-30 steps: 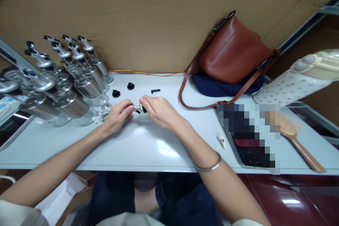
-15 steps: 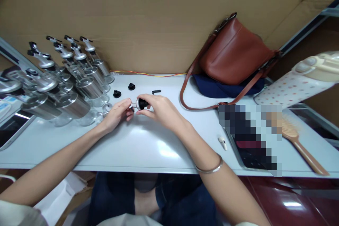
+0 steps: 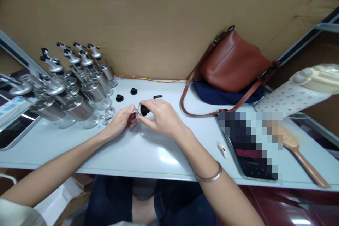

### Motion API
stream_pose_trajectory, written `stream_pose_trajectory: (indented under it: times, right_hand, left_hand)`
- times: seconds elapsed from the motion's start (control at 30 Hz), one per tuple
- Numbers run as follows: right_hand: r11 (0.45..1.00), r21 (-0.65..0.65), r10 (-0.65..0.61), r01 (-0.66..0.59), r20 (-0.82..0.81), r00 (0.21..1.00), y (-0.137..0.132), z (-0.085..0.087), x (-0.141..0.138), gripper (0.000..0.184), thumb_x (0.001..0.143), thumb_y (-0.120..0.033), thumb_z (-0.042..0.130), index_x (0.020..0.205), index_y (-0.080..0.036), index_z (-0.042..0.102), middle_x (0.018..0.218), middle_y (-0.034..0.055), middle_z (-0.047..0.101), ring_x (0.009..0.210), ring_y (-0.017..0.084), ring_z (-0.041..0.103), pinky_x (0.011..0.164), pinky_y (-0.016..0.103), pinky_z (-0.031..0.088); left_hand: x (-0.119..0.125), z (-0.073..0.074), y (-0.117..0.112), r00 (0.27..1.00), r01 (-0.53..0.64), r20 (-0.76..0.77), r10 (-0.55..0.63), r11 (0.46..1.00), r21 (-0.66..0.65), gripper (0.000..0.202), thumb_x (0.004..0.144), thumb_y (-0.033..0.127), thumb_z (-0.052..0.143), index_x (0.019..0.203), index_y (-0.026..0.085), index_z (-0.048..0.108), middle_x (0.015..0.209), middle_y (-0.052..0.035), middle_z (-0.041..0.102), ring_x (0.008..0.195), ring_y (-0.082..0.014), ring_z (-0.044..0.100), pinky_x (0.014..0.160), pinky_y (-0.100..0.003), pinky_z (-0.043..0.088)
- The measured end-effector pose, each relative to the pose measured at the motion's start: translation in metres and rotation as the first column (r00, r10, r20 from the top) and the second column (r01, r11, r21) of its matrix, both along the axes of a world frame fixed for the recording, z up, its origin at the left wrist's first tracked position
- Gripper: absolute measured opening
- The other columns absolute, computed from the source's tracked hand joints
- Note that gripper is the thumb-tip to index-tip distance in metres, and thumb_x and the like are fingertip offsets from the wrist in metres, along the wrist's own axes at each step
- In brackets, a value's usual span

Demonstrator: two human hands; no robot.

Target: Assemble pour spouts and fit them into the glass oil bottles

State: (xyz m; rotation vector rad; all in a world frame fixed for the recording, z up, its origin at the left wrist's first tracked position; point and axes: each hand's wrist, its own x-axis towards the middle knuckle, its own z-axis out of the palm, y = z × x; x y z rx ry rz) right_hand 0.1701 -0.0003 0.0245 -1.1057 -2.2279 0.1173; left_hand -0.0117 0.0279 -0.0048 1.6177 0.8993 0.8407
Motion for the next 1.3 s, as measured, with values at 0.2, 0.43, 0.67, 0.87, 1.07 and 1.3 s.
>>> stream_pose_trajectory:
  times: [0.2,0.43,0.67,0.87,1.07,1.3]
  right_hand:
    - [0.988,0.147,0.034,-0.045,0.075,0.997,0.002,-0.005,-0.004,0.021,0.089,-0.027,0.056,0.107,-0.015,0.06,0.091,0.0087,0.071,0.081,0.022,0.066,0.073,0.033,0.047]
    - [0.978,0.207,0.002,0.006,-0.037,0.999,-0.002,0.001,-0.005,0.019,0.09,-0.032,0.055,0.101,-0.016,0.056,0.084,0.0074,0.071,0.071,0.019,0.065,0.067,0.031,0.046]
    - [0.961,0.276,0.051,-0.03,-0.068,0.996,-0.001,0.003,-0.005,0.028,0.093,-0.043,0.049,0.097,-0.017,0.061,0.083,0.0074,0.07,0.073,0.019,0.063,0.065,0.031,0.047]
    - [0.952,0.306,0.059,-0.013,-0.141,0.988,0.002,-0.002,-0.007,0.032,0.092,-0.046,0.049,0.092,-0.018,0.063,0.084,0.0079,0.07,0.077,0.021,0.064,0.068,0.032,0.049]
    - [0.947,0.319,0.031,0.036,-0.201,0.979,0.005,-0.003,-0.006,0.028,0.093,-0.043,0.049,0.096,-0.017,0.062,0.09,0.0097,0.07,0.08,0.022,0.065,0.071,0.034,0.051]
    - [0.926,0.351,-0.014,0.138,-0.335,0.942,0.007,-0.002,-0.001,0.024,0.092,-0.039,0.051,0.099,-0.019,0.062,0.091,0.0091,0.069,0.083,0.022,0.064,0.076,0.036,0.05]
  left_hand:
    - [-0.006,0.007,0.001,0.997,-0.065,-0.04,0.072,0.983,0.172,0.045,0.09,0.056,0.039,0.064,0.019,0.043,0.058,0.0037,0.044,0.055,-0.0112,0.044,0.057,-0.024,0.037]
    - [-0.024,0.039,-0.001,0.917,-0.221,-0.087,0.39,0.675,0.704,0.022,0.093,0.032,0.039,0.086,0.017,0.053,0.085,-0.0049,0.059,0.081,-0.0175,0.056,0.078,-0.03,0.043]
    - [-0.059,0.138,0.02,0.182,0.01,-0.566,0.804,0.574,0.819,0.03,0.089,0.023,0.045,0.112,0.009,0.058,0.112,-0.0205,0.064,0.105,-0.0362,0.06,0.086,-0.048,0.043]
    - [-0.066,0.153,0.04,0.039,0.024,-0.746,0.664,0.746,0.665,0.022,0.079,0.009,0.049,0.088,0.009,0.069,0.091,-0.023,0.072,0.092,-0.0371,0.068,0.081,-0.047,0.044]
    - [-0.064,0.161,0.033,0.049,0.09,-0.712,0.701,0.706,0.702,0.024,0.078,0.007,0.046,0.085,0.009,0.069,0.089,-0.0205,0.073,0.091,-0.0345,0.068,0.089,-0.05,0.04]
    - [-0.056,0.188,0.012,0.17,0.06,-0.456,0.873,0.453,0.89,0.035,0.088,0.016,0.041,0.119,0.001,0.048,0.103,-0.0223,0.064,0.107,-0.0364,0.058,0.101,-0.06,0.029]
